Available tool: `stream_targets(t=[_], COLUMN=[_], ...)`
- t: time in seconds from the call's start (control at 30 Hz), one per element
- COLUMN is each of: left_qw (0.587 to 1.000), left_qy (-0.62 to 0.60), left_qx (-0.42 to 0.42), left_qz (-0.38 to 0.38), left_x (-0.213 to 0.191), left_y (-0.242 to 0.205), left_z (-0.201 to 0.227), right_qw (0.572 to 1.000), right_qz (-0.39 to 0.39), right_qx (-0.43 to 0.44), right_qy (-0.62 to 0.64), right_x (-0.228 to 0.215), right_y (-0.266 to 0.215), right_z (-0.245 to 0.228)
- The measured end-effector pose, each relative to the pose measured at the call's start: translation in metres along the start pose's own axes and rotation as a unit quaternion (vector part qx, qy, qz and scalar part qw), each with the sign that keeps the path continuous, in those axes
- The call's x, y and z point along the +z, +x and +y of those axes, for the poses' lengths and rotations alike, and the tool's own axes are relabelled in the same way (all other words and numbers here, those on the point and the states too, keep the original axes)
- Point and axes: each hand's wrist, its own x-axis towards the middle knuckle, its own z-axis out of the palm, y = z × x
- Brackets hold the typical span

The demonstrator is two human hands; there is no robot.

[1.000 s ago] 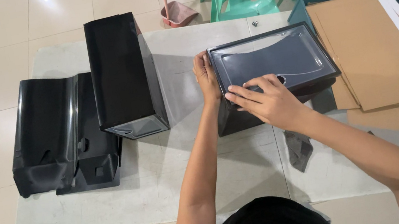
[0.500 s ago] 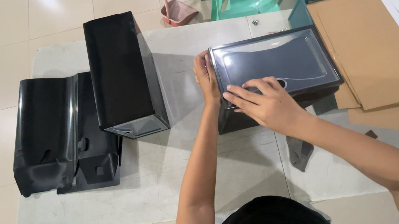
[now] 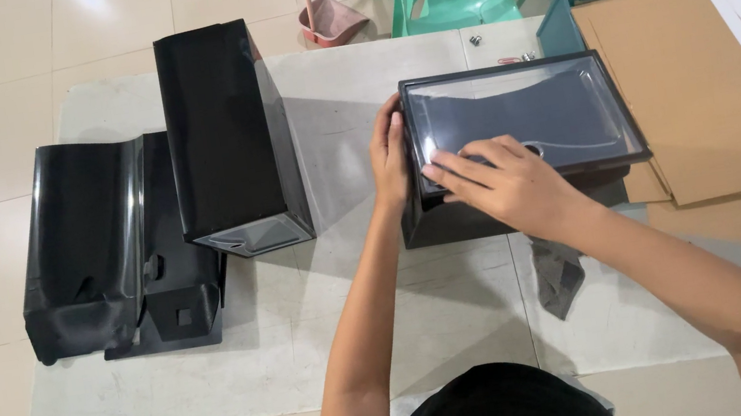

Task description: The person assembles a black plastic component by folding its sides and securing them with small metal fasteners. They then wipe the surface of the component and a separate clear plastic frame with a grey cloth. Finally, the person places the clear frame onto the black component and presses it down to secure it.

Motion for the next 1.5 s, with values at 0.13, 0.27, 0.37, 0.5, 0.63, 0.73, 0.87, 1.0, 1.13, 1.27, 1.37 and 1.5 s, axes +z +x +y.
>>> stream_targets(t=[0.13,0.27,0.37,0.5,0.63,0.73,0.87,1.0,1.13,1.27,1.37,1.5], left_qw=[0.996,0.991,0.99,0.989,0.994,0.993,0.995,0.995,0.993,0.992,0.991,0.997], left_qy=[-0.063,-0.088,-0.086,-0.081,-0.065,-0.077,-0.074,-0.074,-0.094,-0.108,-0.112,-0.049], left_qx=[-0.024,-0.018,-0.011,-0.018,-0.028,-0.025,-0.018,-0.004,0.0,-0.013,-0.022,0.002], left_qz=[-0.067,-0.1,-0.114,-0.119,-0.08,-0.086,-0.072,-0.065,-0.07,-0.07,-0.066,-0.067], left_x=[0.005,0.007,0.002,0.0,0.001,0.006,0.005,0.007,0.007,0.009,0.01,0.009], left_y=[-0.004,-0.006,-0.011,-0.01,-0.007,-0.011,-0.013,-0.009,-0.01,-0.01,-0.012,-0.015], left_z=[0.006,0.01,0.006,-0.002,-0.001,0.019,0.011,0.002,-0.004,-0.003,-0.005,-0.002], right_qw=[0.999,0.993,0.988,0.984,0.988,0.989,0.989,0.992,0.995,0.995,0.996,0.995], right_qz=[0.036,0.087,0.126,0.154,0.129,0.111,0.101,0.083,0.072,0.071,0.073,0.07], right_qx=[-0.006,-0.022,-0.024,-0.046,-0.055,-0.053,-0.049,-0.036,-0.022,-0.02,-0.016,-0.006], right_qy=[-0.039,-0.076,-0.092,-0.071,-0.068,-0.078,-0.098,-0.085,-0.065,-0.061,-0.057,-0.068], right_x=[-0.012,-0.013,-0.011,-0.011,-0.015,-0.016,-0.012,-0.004,-0.008,-0.005,-0.002,0.001], right_y=[-0.004,-0.013,-0.024,-0.037,-0.033,-0.028,-0.026,-0.029,-0.026,-0.028,-0.027,-0.025], right_z=[-0.002,0.001,0.007,0.0,-0.015,-0.016,-0.019,-0.016,-0.017,-0.017,-0.018,-0.02])
